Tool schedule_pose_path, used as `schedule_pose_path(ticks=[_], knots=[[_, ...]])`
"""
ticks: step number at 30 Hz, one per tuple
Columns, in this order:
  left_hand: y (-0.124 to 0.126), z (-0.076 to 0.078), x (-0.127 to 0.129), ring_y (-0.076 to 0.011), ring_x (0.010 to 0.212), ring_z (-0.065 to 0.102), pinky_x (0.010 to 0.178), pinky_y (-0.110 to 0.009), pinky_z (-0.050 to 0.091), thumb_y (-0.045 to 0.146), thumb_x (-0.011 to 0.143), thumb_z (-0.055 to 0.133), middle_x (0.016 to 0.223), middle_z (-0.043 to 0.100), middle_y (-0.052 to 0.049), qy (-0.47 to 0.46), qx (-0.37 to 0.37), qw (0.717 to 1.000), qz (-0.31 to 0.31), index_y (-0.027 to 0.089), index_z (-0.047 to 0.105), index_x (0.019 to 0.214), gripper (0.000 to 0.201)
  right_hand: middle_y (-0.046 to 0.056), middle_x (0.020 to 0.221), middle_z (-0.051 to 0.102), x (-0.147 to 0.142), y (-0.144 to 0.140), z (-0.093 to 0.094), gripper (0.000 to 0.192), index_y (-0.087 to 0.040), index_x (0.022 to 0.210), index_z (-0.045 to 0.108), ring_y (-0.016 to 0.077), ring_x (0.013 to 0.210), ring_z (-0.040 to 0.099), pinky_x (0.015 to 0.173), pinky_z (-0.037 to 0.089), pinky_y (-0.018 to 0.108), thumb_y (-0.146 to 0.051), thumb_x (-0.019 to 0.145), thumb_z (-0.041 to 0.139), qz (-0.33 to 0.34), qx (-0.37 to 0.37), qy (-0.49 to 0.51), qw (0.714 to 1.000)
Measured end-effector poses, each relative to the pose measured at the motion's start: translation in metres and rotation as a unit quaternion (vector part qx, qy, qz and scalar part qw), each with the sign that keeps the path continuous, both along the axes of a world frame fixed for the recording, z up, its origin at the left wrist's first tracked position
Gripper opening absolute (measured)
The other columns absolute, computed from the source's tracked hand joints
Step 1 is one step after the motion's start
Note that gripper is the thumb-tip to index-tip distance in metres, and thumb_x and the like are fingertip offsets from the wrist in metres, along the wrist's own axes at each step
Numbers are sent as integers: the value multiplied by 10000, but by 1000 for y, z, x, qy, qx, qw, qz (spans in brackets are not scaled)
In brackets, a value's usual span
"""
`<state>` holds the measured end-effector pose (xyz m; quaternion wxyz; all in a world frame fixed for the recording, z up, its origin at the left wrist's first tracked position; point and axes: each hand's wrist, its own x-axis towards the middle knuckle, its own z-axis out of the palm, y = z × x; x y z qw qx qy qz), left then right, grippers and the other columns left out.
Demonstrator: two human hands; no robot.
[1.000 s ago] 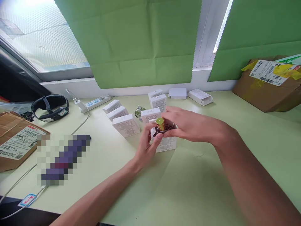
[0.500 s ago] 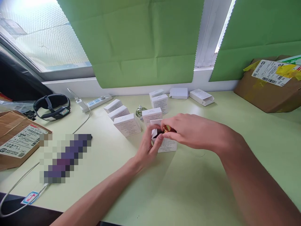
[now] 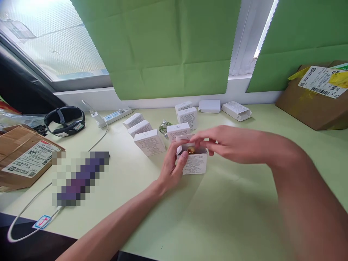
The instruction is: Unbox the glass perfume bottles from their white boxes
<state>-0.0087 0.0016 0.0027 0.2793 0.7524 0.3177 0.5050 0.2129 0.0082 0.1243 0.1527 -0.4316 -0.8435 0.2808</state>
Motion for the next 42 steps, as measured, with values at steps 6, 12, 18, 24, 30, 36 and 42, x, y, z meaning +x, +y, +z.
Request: schedule_pose_path(ticks=[6, 12, 18, 24, 30, 36, 42], knots=[[-1, -3, -2, -194, 957, 528, 851, -333, 437, 419, 1049, 349, 1153, 585, -58, -51, -50, 997, -19, 269, 524, 1224, 290, -5, 753, 618, 24, 11, -17, 463, -373, 1302, 591, 184, 693, 557, 654, 444, 314, -616, 909, 588, -114, -140, 75, 981], [-5, -9, -1, -173, 879, 489, 797, -311, 419, 376, 1008, 434, 1029, 553, -13, -107, -150, 980, -82, 296, 431, 1231, 237, 0, 824, 609, 6, -14, -75, 447, -316, 1322, 556, 160, 737, 538, 676, 440, 304, -555, 945, 580, -94, -274, 259, 921], [-5, -8, 0, -190, 921, 507, 813, -340, 441, 285, 958, 445, 1053, 561, -23, -116, -141, 981, -72, 279, 445, 1162, 204, -14, 821, 581, -12, -24, -97, 358, -299, 1253, 596, 115, 573, 444, 522, 368, 282, -496, 954, 591, -147, -202, 365, 897], [-2, -7, -4, -221, 1031, 534, 867, -369, 465, 321, 960, 433, 1215, 571, -55, -67, -98, 991, -63, 240, 514, 1031, 135, -24, 710, 539, -19, -31, -96, 352, -322, 1262, 635, 123, 543, 416, 501, 381, 281, -485, 956, 573, -173, -164, 351, 905], [-3, -6, -3, -218, 1016, 533, 879, -373, 456, 409, 1007, 397, 1196, 545, -71, -40, -47, 997, -45, 233, 509, 998, 209, -8, 826, 619, -27, -35, -91, 355, -305, 1210, 654, 98, 544, 375, 481, 324, 259, -487, 905, 657, -178, -163, 370, 897], [-6, -8, 4, -181, 1001, 511, 828, -338, 445, 295, 993, 429, 1213, 512, -56, -101, -47, 993, -38, 280, 326, 1068, 128, -30, 751, 595, -26, -34, -102, 344, -333, 1214, 634, 110, 542, 427, 448, 333, 246, -469, 901, 672, -187, -108, 386, 897], [-10, 0, 6, -161, 982, 514, 808, -325, 451, 140, 908, 416, 1151, 529, -21, -151, -93, 982, -61, 296, 260, 1048, 262, 7, 897, 643, -29, -43, -92, 296, -332, 1169, 679, 119, 620, 507, 504, 414, 252, -509, 957, 572, -174, -51, 357, 916]])
